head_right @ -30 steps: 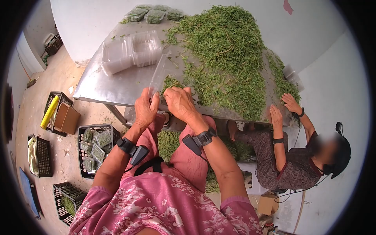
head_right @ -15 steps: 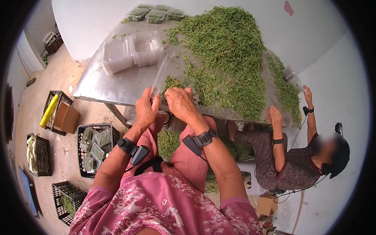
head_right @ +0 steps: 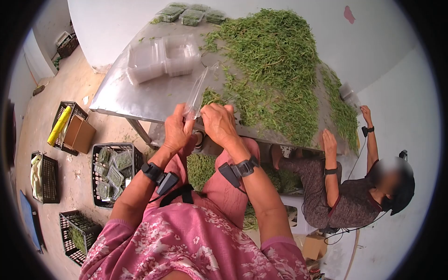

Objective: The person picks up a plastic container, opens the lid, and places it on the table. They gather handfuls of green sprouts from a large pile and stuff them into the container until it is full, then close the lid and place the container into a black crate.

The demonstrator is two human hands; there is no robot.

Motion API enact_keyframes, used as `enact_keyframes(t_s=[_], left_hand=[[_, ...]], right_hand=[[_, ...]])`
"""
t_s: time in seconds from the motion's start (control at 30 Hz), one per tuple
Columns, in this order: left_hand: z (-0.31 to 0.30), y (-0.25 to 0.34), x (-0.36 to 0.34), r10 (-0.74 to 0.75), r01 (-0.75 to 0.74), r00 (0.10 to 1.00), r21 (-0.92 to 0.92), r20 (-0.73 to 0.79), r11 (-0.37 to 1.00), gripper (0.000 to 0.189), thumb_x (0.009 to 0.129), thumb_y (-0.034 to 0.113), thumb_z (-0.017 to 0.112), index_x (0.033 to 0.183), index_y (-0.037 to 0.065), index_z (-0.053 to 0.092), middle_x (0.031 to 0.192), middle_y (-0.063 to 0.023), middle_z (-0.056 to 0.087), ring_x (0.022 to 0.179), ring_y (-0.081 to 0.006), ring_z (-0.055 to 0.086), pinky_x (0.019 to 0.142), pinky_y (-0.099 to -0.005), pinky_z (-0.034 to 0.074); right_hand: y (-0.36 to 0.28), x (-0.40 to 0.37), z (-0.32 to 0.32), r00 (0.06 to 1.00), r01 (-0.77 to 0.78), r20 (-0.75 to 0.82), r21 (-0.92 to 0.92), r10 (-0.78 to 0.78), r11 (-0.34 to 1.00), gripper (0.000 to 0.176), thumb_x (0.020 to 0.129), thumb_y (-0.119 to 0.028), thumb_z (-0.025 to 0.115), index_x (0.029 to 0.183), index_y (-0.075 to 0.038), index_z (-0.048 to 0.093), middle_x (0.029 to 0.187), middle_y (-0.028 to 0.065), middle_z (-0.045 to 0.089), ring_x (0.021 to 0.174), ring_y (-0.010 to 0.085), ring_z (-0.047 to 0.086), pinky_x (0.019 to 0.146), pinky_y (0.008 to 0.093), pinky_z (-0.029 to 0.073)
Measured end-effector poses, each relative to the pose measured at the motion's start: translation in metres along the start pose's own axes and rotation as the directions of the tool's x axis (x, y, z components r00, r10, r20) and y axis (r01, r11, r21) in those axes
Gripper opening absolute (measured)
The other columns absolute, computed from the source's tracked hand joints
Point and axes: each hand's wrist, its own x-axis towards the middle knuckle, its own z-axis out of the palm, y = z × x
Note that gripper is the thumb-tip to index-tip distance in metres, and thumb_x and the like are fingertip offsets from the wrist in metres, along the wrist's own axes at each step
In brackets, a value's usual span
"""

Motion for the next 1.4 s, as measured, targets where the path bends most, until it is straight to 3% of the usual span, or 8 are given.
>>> enact_keyframes(t_s=[0.23, 1.13, 1.23, 1.4], left_hand=[[-0.006, 0.004, -0.006, 0.048, -0.048, 0.999, -0.020, 0.014, 0.999, 0.031, 0.084, 0.011, 0.056, 0.114, 0.002, 0.052, 0.078, -0.0240, 0.060, 0.074, -0.0435, 0.061, 0.064, -0.0442, 0.049], [-0.002, 0.000, -0.004, 0.044, -0.045, 0.999, 0.013, 0.016, 0.999, 0.032, 0.085, 0.012, 0.056, 0.115, 0.003, 0.050, 0.076, -0.0220, 0.062, 0.070, -0.0430, 0.061, 0.063, -0.0468, 0.048], [0.000, 0.000, 0.000, -0.014, 0.014, 1.000, -0.005, 0.017, 1.000, 0.032, 0.085, 0.015, 0.057, 0.113, 0.003, 0.051, 0.074, -0.0220, 0.062, 0.069, -0.0430, 0.061, 0.062, -0.0471, 0.048], [-0.004, 0.008, 0.015, -0.102, 0.085, 0.987, 0.135, 0.128, 0.987, 0.031, 0.085, 0.027, 0.059, 0.103, 0.002, 0.053, 0.069, -0.0205, 0.063, 0.070, -0.0426, 0.062, 0.063, -0.0485, 0.048]], right_hand=[[-0.003, -0.004, 0.001, 0.999, 0.038, -0.037, -0.025, -0.039, 0.999, 0.010, 0.085, -0.010, 0.054, 0.088, -0.010, 0.064, 0.083, 0.0056, 0.062, 0.083, 0.0255, 0.060, 0.080, 0.0400, 0.037], [-0.005, -0.004, 0.002, 0.999, 0.030, -0.043, -0.049, -0.032, 0.998, 0.007, 0.086, -0.012, 0.057, 0.089, -0.011, 0.063, 0.082, 0.0051, 0.062, 0.083, 0.0251, 0.060, 0.080, 0.0397, 0.037], [-0.004, -0.004, 0.002, 0.999, 0.014, -0.036, -0.054, -0.016, 0.998, 0.007, 0.087, -0.013, 0.057, 0.089, -0.011, 0.063, 0.083, 0.0057, 0.062, 0.084, 0.0252, 0.061, 0.080, 0.0401, 0.037], [0.003, -0.002, 0.005, 1.000, -0.007, -0.012, -0.006, 0.007, 1.000, 0.008, 0.088, -0.014, 0.057, 0.090, -0.009, 0.063, 0.083, 0.0074, 0.063, 0.084, 0.0268, 0.061, 0.079, 0.0404, 0.037]])
